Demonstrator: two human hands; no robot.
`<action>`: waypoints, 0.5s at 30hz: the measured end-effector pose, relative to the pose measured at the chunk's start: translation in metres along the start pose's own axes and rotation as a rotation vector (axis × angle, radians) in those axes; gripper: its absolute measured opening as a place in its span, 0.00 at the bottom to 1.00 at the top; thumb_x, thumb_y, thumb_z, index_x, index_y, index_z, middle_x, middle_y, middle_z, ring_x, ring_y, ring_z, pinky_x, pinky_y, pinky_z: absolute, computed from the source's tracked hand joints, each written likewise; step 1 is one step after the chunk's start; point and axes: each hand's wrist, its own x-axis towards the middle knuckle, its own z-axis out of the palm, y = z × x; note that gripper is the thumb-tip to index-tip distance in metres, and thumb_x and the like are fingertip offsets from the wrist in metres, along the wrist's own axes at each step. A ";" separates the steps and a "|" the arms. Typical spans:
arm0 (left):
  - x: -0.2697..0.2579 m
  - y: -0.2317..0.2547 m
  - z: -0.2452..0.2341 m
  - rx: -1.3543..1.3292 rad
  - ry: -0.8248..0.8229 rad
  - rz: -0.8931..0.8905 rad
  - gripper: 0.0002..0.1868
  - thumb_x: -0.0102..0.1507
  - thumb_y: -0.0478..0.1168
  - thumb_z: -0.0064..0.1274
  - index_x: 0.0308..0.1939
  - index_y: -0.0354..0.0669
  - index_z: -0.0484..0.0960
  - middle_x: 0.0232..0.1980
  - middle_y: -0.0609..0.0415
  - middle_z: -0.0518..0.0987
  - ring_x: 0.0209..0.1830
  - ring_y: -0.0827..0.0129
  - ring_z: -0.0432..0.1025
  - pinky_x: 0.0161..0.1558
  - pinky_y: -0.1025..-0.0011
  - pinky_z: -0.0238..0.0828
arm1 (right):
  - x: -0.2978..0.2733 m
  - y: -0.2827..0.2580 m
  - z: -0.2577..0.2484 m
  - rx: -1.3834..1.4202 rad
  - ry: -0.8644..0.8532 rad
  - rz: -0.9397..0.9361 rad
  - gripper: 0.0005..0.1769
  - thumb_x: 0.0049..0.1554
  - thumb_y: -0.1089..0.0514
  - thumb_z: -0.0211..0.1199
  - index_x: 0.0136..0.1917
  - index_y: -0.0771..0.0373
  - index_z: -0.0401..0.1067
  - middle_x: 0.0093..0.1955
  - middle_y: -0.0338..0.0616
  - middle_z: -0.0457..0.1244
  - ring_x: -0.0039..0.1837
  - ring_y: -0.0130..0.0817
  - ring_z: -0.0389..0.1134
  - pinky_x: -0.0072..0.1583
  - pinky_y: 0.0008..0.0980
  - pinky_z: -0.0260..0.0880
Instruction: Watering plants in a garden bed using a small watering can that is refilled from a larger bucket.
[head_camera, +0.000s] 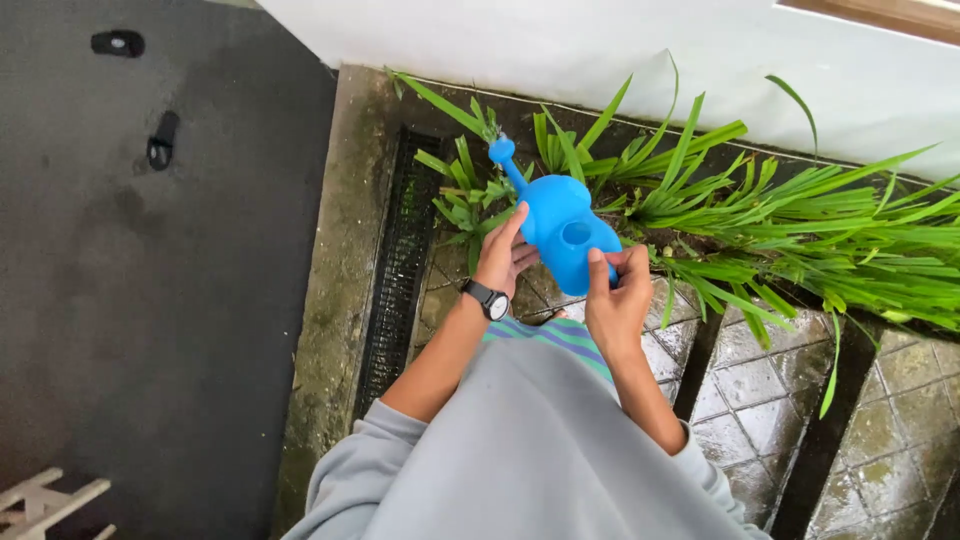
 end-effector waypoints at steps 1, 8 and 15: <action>0.003 0.004 -0.002 0.004 -0.010 -0.008 0.50 0.65 0.64 0.58 0.76 0.30 0.58 0.73 0.28 0.61 0.73 0.31 0.58 0.76 0.37 0.55 | 0.002 -0.003 0.005 -0.012 0.012 0.005 0.11 0.69 0.62 0.61 0.46 0.65 0.63 0.29 0.45 0.55 0.31 0.26 0.58 0.37 0.26 0.53; 0.014 0.001 -0.034 -0.046 -0.011 -0.068 0.53 0.64 0.64 0.58 0.79 0.32 0.53 0.73 0.27 0.60 0.75 0.30 0.55 0.77 0.37 0.52 | 0.000 0.009 0.026 0.009 -0.007 0.020 0.10 0.66 0.64 0.64 0.45 0.66 0.65 0.27 0.47 0.55 0.30 0.26 0.59 0.36 0.24 0.52; 0.017 -0.054 -0.080 -0.060 0.013 -0.190 0.48 0.64 0.63 0.62 0.76 0.39 0.60 0.66 0.33 0.71 0.68 0.39 0.66 0.72 0.41 0.62 | -0.034 0.025 0.016 0.015 -0.021 0.118 0.12 0.63 0.65 0.67 0.42 0.65 0.65 0.25 0.44 0.53 0.29 0.27 0.56 0.35 0.26 0.50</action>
